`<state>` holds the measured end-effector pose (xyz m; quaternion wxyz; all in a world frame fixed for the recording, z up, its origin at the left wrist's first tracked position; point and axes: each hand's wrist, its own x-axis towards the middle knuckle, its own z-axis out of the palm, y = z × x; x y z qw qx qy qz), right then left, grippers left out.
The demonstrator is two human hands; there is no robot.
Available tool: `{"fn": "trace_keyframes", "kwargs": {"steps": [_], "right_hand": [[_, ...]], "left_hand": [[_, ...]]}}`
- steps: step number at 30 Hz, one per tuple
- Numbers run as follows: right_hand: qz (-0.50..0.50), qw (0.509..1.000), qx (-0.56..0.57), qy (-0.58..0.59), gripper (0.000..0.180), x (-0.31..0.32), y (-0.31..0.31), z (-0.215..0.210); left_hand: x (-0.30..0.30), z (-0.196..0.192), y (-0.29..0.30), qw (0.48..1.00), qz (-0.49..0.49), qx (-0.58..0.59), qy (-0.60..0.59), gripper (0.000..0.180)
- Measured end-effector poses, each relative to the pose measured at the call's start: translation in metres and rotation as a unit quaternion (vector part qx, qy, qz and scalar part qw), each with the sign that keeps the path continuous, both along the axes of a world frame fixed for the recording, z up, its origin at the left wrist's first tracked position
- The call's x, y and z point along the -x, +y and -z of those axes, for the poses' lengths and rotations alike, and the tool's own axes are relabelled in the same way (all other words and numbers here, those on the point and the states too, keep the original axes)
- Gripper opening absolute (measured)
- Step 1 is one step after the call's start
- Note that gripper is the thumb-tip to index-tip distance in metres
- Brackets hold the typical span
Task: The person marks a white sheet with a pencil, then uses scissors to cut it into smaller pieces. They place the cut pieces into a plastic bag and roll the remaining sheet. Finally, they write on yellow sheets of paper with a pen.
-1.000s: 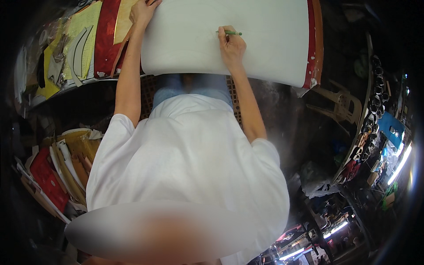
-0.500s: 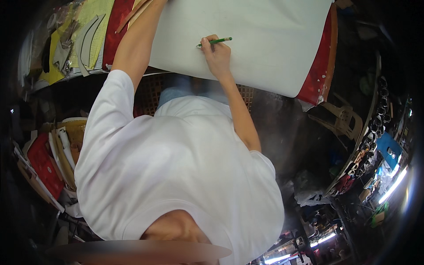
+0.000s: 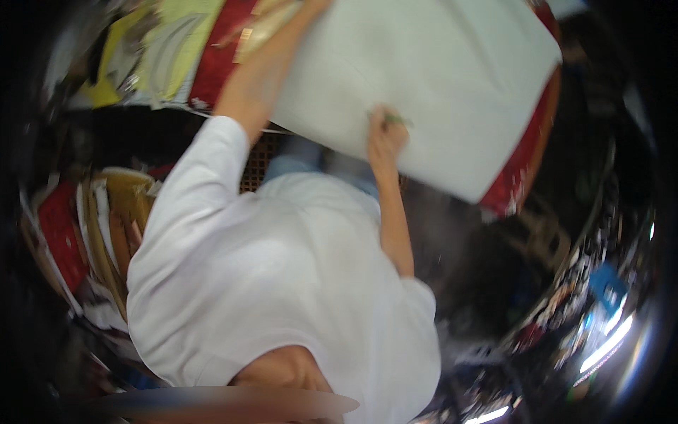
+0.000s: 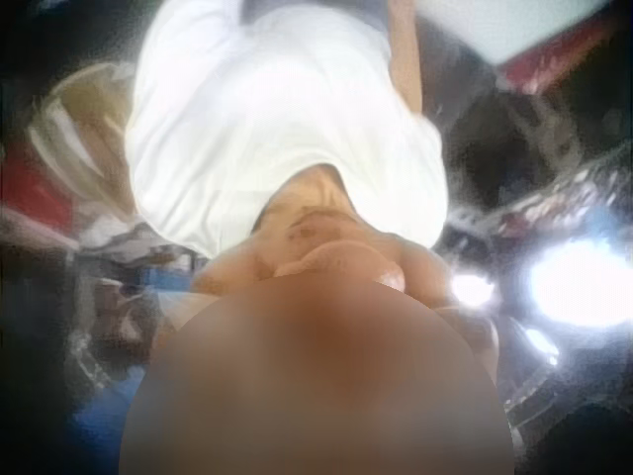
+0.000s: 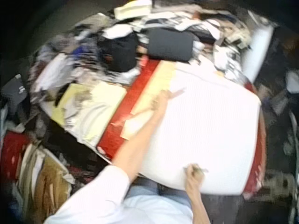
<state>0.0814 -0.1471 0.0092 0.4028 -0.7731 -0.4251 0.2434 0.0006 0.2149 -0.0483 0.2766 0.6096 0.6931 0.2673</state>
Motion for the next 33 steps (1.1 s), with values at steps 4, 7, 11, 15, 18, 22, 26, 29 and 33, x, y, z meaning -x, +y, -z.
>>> {"fn": "trace_keyframes", "kwargs": {"steps": [4, 7, 11, 15, 18, 22, 26, 29, 33], "right_hand": [[-0.056, 0.990, -0.082, 0.097, 0.029, 0.000, -0.006, -0.002], [-0.042, 0.990, -0.117, 0.063, 0.029, 0.002, -0.003, 0.003], [-0.062, 0.992, -0.085, 0.064, 0.029, -0.004, -0.004, 0.006], [-0.025, 0.989, -0.052, 0.138, 0.025, -0.002, 0.003, -0.007], [-0.061, 0.981, -0.089, 0.163, 0.021, 0.020, 0.022, -0.024], [-0.238, 0.948, -0.193, -0.091, 0.029, 0.070, 0.094, -0.031], [-0.269, 0.913, -0.198, -0.232, 0.032, 0.140, 0.190, -0.023], [-0.269, 0.891, -0.250, -0.268, 0.029, 0.192, 0.246, -0.014], [-0.365, 0.898, -0.170, -0.181, 0.028, 0.229, 0.275, -0.003]], "left_hand": [[0.002, -0.010, -0.006, 0.993, 0.059, -0.084, 0.053, 0.037], [0.018, -0.024, -0.014, 0.979, 0.095, -0.157, 0.093, 0.041], [0.053, -0.046, -0.031, 0.966, 0.156, -0.191, 0.080, 0.038], [0.123, -0.072, -0.021, 0.969, 0.221, -0.108, 0.006, 0.036], [0.199, -0.072, -0.018, 0.976, 0.137, -0.167, 0.023, 0.030], [0.298, -0.056, -0.019, 0.979, 0.076, -0.173, 0.075, 0.036], [0.308, -0.044, -0.068, 0.989, 0.040, -0.141, -0.010, 0.051], [0.296, -0.049, -0.113, 0.928, 0.042, 0.078, -0.361, 0.053], [0.290, -0.059, -0.130, 0.956, 0.068, 0.035, -0.282, 0.045]]}}
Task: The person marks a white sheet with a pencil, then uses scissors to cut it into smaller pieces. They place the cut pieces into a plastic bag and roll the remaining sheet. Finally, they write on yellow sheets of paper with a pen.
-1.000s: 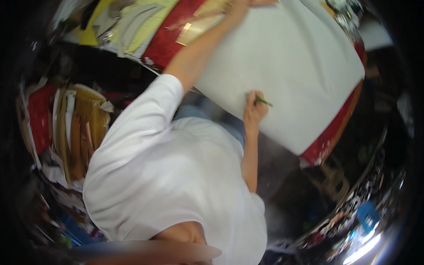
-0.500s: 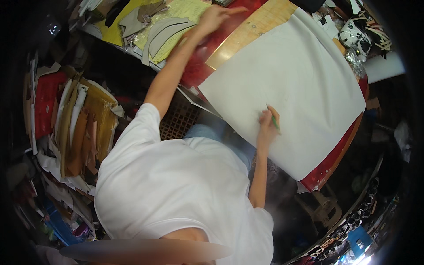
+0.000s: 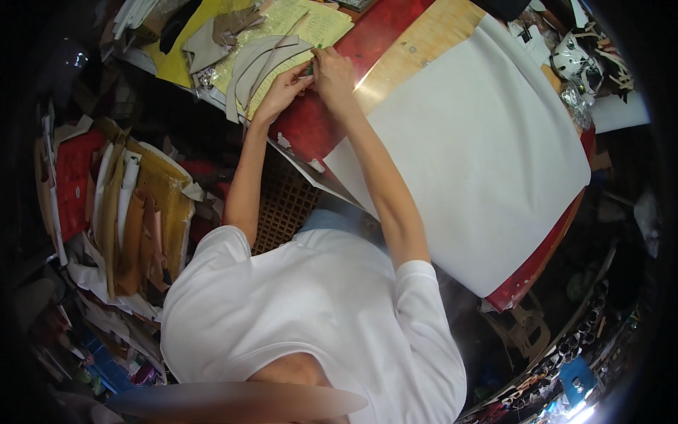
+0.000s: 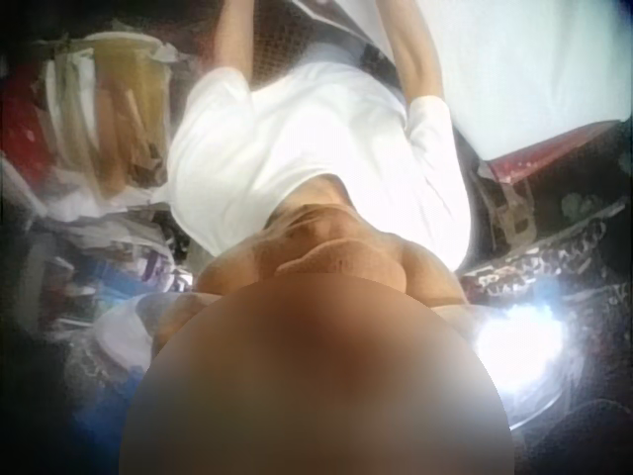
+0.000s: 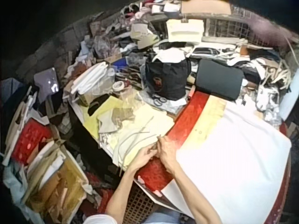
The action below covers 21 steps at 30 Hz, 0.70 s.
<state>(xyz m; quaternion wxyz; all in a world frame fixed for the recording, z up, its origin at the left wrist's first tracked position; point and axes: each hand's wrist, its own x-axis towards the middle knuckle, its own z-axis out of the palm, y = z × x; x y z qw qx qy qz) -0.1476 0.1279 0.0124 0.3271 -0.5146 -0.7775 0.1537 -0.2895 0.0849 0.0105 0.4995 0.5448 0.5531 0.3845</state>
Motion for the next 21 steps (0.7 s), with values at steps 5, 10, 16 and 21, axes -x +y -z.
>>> {"fn": "trace_keyframes", "kwargs": {"steps": [5, 10, 16, 21], "right_hand": [[-0.044, 0.994, 0.043, 0.093, 0.033, -0.008, 0.000, 0.003], [0.044, 0.945, 0.162, 0.282, 0.026, -0.094, -0.055, -0.010], [0.301, 0.904, 0.176, 0.247, 0.015, -0.167, -0.141, -0.012], [0.306, 0.928, 0.058, 0.205, 0.013, -0.170, -0.150, -0.001]], "left_hand": [[0.017, -0.009, 0.005, 0.944, -0.079, -0.044, 0.317, 0.038], [0.022, -0.013, 0.059, 0.842, -0.069, -0.284, 0.454, 0.033], [-0.001, 0.042, 0.263, 0.763, -0.003, -0.306, 0.570, 0.052], [0.010, 0.084, 0.343, 0.735, 0.042, -0.215, 0.642, 0.073]]}}
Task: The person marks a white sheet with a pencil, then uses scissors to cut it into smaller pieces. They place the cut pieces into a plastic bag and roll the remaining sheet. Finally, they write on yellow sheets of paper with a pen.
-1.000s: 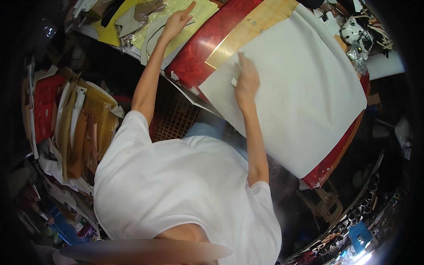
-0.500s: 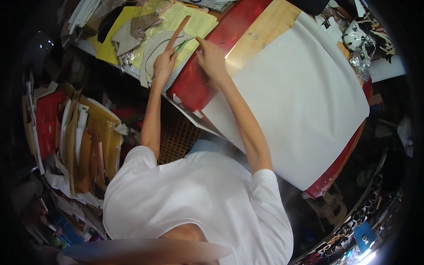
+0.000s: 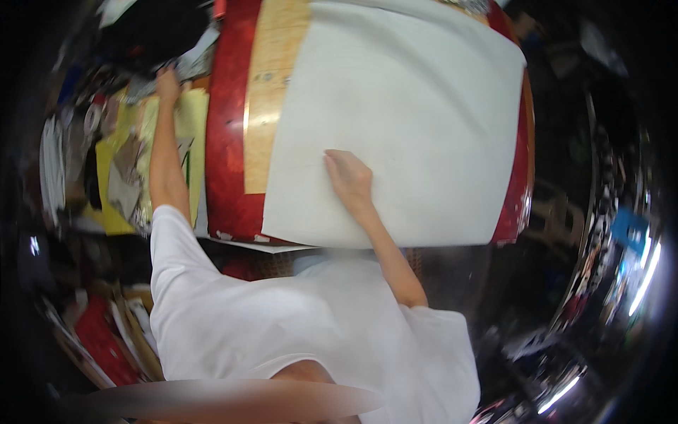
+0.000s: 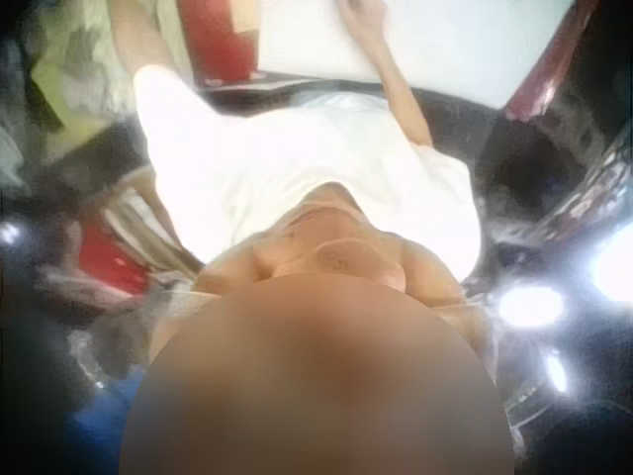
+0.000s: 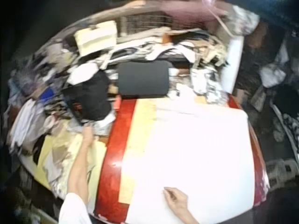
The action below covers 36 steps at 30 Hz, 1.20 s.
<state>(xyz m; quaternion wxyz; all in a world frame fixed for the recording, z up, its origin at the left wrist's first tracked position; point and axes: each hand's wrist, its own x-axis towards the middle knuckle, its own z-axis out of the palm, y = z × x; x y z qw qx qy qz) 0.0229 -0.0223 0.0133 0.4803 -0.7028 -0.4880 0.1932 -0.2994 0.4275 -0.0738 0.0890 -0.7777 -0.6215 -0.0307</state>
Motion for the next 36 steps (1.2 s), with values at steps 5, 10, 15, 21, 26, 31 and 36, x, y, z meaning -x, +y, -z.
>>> {"fn": "trace_keyframes", "kwargs": {"steps": [5, 10, 15, 21, 26, 31, 36], "right_hand": [[-0.019, 0.997, 0.063, 0.030, 0.012, -0.002, 0.003, -0.010], [-0.025, 0.999, -0.030, 0.034, 0.013, -0.002, 0.003, -0.008], [-0.063, 0.942, 0.042, 0.327, 0.032, -0.021, -0.010, -0.016], [-0.101, 0.747, 0.010, 0.657, 0.055, -0.076, -0.097, -0.052], [-0.009, 0.839, 0.024, 0.543, 0.053, -0.101, -0.180, -0.050], [0.072, 0.915, 0.000, 0.396, 0.047, -0.134, -0.207, -0.041], [0.164, 0.958, 0.052, -0.230, 0.043, -0.159, -0.189, -0.032]], "left_hand": [[0.000, -0.024, -0.005, 0.993, 0.039, -0.008, -0.113, 0.057], [-0.036, -0.109, -0.069, 0.945, 0.114, -0.127, -0.279, 0.051], [-0.112, -0.170, -0.232, 0.845, 0.303, -0.102, -0.429, 0.047], [-0.214, -0.145, -0.454, 0.764, 0.514, -0.027, -0.388, 0.033], [-0.258, -0.122, -0.544, 0.743, 0.548, 0.011, -0.383, 0.018], [-0.265, -0.107, -0.599, 0.749, 0.513, 0.081, -0.412, 0.022], [-0.254, -0.077, -0.639, 0.640, 0.188, 0.524, -0.529, 0.036]]}}
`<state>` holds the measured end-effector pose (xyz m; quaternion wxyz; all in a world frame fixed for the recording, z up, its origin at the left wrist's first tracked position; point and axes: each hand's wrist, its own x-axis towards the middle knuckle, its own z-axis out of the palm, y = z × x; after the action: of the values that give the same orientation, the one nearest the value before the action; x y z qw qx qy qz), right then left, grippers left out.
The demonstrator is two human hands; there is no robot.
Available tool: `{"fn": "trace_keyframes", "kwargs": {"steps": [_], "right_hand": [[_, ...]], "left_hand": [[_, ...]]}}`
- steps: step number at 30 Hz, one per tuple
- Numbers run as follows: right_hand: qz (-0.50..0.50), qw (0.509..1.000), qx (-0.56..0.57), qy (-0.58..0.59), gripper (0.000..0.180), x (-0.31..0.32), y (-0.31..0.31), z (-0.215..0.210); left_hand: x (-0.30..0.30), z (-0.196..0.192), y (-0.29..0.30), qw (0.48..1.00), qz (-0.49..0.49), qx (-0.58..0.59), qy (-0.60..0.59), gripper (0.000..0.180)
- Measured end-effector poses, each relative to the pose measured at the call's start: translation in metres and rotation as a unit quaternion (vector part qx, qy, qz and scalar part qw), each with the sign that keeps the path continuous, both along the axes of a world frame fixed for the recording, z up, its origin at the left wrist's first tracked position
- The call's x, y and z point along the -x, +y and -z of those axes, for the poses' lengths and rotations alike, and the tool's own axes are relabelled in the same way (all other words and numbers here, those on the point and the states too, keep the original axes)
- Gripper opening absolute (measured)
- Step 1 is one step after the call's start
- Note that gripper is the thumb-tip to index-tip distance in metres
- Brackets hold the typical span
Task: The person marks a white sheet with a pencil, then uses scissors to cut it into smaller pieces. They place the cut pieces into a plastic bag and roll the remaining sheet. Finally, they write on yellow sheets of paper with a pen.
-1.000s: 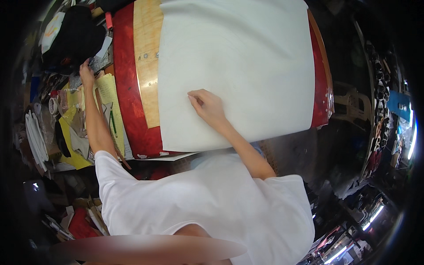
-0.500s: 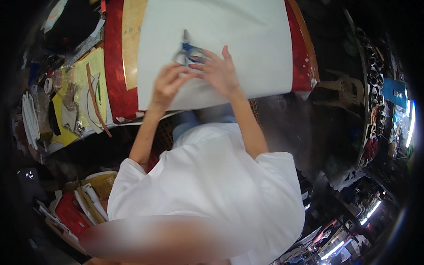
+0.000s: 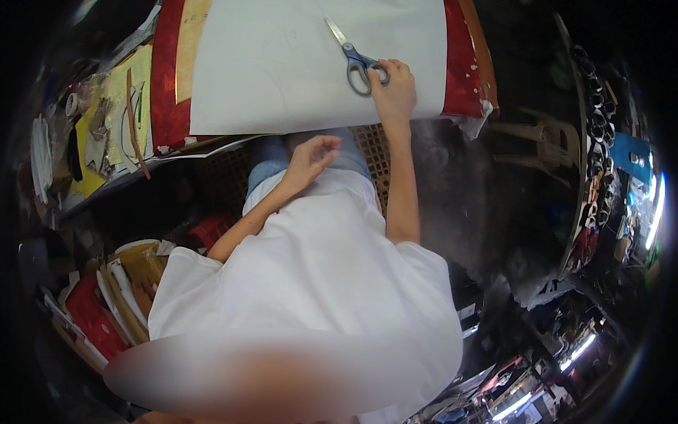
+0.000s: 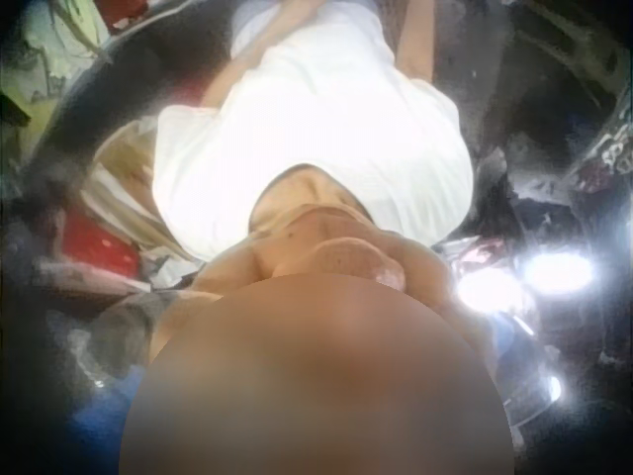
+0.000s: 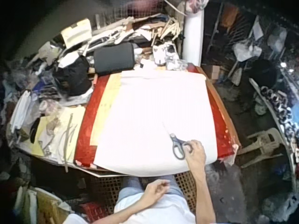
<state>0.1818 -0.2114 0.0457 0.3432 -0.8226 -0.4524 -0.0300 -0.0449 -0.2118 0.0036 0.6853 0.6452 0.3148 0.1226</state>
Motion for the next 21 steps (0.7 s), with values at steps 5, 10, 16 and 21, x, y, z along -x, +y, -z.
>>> {"fn": "trace_keyframes", "kwargs": {"steps": [5, 10, 16, 21], "right_hand": [[-0.061, 0.986, 0.155, -0.024, 0.053, -0.001, 0.015, -0.014], [-0.080, 0.947, 0.201, 0.237, 0.049, -0.014, 0.006, -0.024], [-0.164, 0.434, -0.117, 0.878, 0.050, -0.032, -0.065, -0.010], [-0.189, 0.203, -0.230, 0.933, 0.042, 0.004, -0.097, 0.014]], "left_hand": [[0.001, 0.019, 0.009, 0.913, -0.200, 0.348, -0.081, 0.067], [0.000, 0.016, 0.019, 0.873, -0.231, 0.408, -0.134, 0.051], [-0.021, -0.002, 0.008, 0.848, -0.147, 0.475, -0.183, 0.045], [-0.043, -0.008, -0.001, 0.860, -0.077, 0.472, -0.177, 0.046]]}}
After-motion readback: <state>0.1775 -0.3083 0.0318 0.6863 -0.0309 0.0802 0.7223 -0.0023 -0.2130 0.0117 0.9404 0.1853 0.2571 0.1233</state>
